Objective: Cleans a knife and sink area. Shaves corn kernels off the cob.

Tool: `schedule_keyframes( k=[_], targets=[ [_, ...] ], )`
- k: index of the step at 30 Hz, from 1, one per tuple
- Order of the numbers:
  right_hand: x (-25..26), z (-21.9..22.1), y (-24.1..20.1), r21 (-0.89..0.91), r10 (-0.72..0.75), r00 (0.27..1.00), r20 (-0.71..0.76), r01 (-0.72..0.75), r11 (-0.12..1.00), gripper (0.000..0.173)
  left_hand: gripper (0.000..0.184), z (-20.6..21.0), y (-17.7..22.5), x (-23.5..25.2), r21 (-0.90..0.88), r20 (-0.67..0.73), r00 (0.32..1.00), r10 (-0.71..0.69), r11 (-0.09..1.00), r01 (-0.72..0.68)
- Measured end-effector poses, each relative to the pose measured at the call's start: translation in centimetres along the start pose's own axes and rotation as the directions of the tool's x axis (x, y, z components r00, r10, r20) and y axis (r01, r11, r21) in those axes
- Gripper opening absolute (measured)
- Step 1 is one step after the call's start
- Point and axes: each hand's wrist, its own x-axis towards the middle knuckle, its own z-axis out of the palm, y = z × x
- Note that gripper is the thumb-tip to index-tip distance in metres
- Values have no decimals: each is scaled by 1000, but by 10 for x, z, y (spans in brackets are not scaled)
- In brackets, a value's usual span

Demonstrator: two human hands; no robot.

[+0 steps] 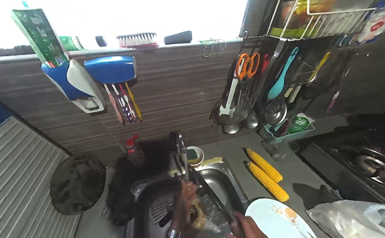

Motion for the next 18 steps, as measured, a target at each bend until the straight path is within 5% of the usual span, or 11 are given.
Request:
schedule_keyframes(
  k=[4, 8, 18],
  targets=[
    [44, 11, -28, -172, 65, 997, 32, -58, 983, 74, 42, 10, -5, -32, 102, 75, 997, 33, 994, -41],
    [62, 22, -34, -284, 31, 999, 12, -26, 958, 62, 23, 22, -6, -28, 94, 6, 999, 34, 995, -35],
    [25, 7, -7, -344, 80, 997, -23, -83, 935, 47, 28, 26, 2, 22, -34, -96, 995, -15, 999, 11]
  ],
)
